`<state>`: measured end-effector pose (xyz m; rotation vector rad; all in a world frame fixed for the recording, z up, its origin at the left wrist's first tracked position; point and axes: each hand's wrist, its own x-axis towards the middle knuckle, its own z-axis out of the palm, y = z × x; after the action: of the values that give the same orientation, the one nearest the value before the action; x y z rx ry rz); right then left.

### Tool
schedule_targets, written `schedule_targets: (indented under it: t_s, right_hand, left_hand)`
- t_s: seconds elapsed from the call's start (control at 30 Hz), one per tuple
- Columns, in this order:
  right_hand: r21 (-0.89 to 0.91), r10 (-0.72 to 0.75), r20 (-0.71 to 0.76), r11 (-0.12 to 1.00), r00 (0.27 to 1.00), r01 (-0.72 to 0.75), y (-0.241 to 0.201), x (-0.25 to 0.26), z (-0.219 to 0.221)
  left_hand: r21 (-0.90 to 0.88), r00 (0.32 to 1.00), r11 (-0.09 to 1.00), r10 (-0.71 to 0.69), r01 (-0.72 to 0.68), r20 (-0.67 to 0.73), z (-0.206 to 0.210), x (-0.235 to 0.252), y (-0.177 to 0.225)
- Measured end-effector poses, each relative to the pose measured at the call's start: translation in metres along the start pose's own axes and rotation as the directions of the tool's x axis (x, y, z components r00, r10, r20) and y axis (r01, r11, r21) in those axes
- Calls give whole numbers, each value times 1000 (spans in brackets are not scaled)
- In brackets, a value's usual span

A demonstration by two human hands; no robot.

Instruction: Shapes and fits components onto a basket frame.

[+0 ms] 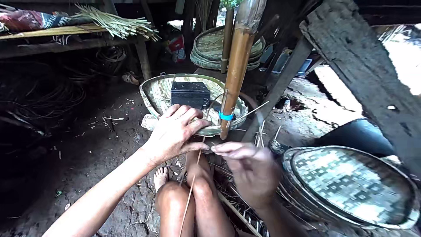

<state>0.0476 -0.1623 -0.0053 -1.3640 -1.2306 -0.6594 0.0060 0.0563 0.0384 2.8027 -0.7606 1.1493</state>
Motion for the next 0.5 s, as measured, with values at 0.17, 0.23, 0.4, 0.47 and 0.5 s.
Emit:
schedule_targets:
  t_s: [0.17,0.23,0.4,0.47,0.5]
  right_hand:
    - [-70,-32,-52,997,998,28,18,-9,20]
    - [-84,-33,-53,996,998,28,20,-6,23]
    - [-98,-14,-58,995,998,9,24,-4,27]
    - [-151,-59,-45,987,997,52,23,-2,28]
    - [-179,-90,-30,980,996,83,22,0,28]
  left_hand:
    - [-126,992,985,-110,117,61,4,0,-1]
    - [-126,990,983,-121,130,77,2,1,0]
    - [-105,980,981,-145,160,136,0,3,2]
    - [-128,965,974,-159,188,207,-4,6,2]
    - [-174,948,960,-168,220,271,-9,9,1]
